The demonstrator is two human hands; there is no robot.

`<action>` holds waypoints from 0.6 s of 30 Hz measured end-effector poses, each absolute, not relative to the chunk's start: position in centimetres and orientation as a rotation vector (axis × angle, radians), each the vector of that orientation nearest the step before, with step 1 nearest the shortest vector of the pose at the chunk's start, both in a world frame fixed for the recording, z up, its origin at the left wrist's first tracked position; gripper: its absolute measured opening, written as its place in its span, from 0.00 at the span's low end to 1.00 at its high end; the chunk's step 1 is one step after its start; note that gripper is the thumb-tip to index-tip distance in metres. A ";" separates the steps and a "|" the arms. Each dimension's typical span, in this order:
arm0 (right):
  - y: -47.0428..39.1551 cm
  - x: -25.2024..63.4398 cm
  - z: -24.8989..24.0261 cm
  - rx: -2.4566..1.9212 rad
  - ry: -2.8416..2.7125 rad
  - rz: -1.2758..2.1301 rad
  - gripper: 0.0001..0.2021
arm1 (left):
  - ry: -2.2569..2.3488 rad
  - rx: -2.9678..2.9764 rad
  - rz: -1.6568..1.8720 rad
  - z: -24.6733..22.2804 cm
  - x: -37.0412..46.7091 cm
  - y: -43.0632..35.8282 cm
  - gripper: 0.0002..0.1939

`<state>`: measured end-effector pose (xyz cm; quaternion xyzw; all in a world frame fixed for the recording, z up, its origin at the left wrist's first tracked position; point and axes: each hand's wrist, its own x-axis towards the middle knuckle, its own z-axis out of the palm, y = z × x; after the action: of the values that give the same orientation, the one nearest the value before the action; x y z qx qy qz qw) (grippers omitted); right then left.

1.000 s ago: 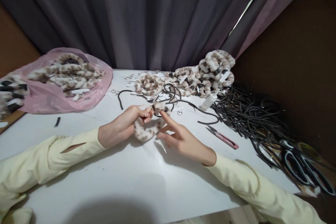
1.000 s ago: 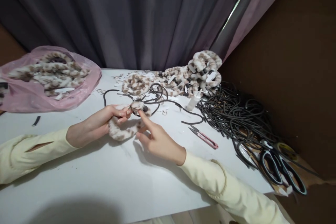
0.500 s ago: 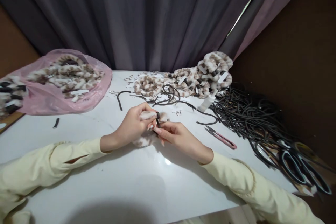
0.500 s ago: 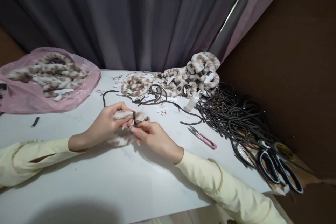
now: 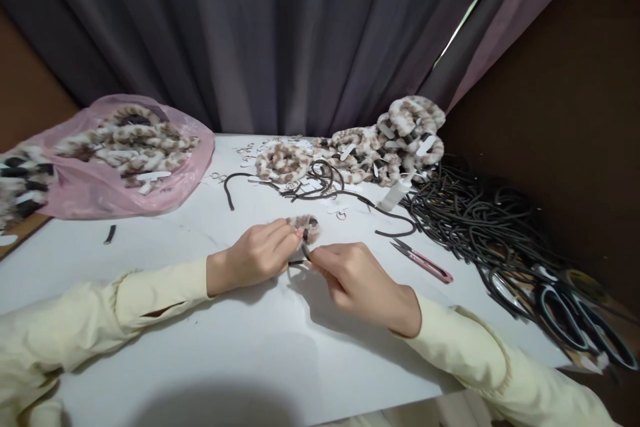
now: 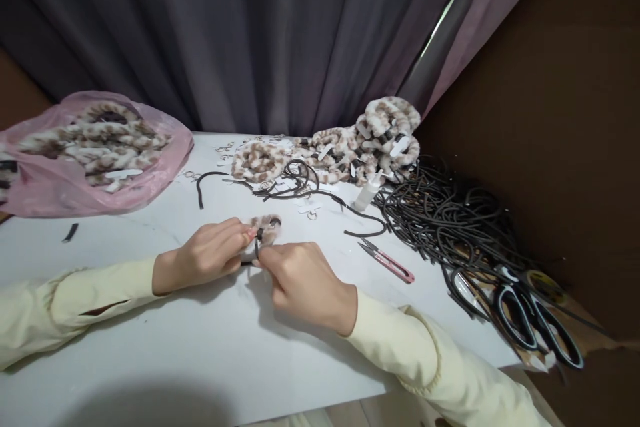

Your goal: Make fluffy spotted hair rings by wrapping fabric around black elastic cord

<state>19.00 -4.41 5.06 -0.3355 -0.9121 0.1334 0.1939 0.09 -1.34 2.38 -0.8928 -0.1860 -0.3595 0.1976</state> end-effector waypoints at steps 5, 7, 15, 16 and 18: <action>-4.6 19.3 5.1 -0.824 -2.646 -0.011 0.07 | -0.509 -2.531 -0.978 2.5 0.1 -1.4 0.10; -4.5 19.5 5.1 -0.759 -2.647 -0.155 0.06 | -0.568 -2.592 -0.975 2.5 0.1 -1.4 0.10; -4.4 19.8 4.9 -0.559 -2.614 -0.483 0.11 | -0.628 -2.692 -0.990 2.7 -0.1 -1.7 0.10; -4.4 19.8 4.9 -0.534 -2.609 -0.512 0.12 | -0.591 -2.657 -0.978 2.7 -0.1 -1.7 0.10; -4.5 19.8 4.9 -0.499 -2.604 -0.551 0.14 | -0.550 -2.612 -0.966 2.8 0.0 -1.8 0.12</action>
<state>19.78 -4.50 4.90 -0.1801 -0.9390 -0.1988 0.2152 -0.01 -1.80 2.77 -0.9096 -0.1915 -0.3363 0.1511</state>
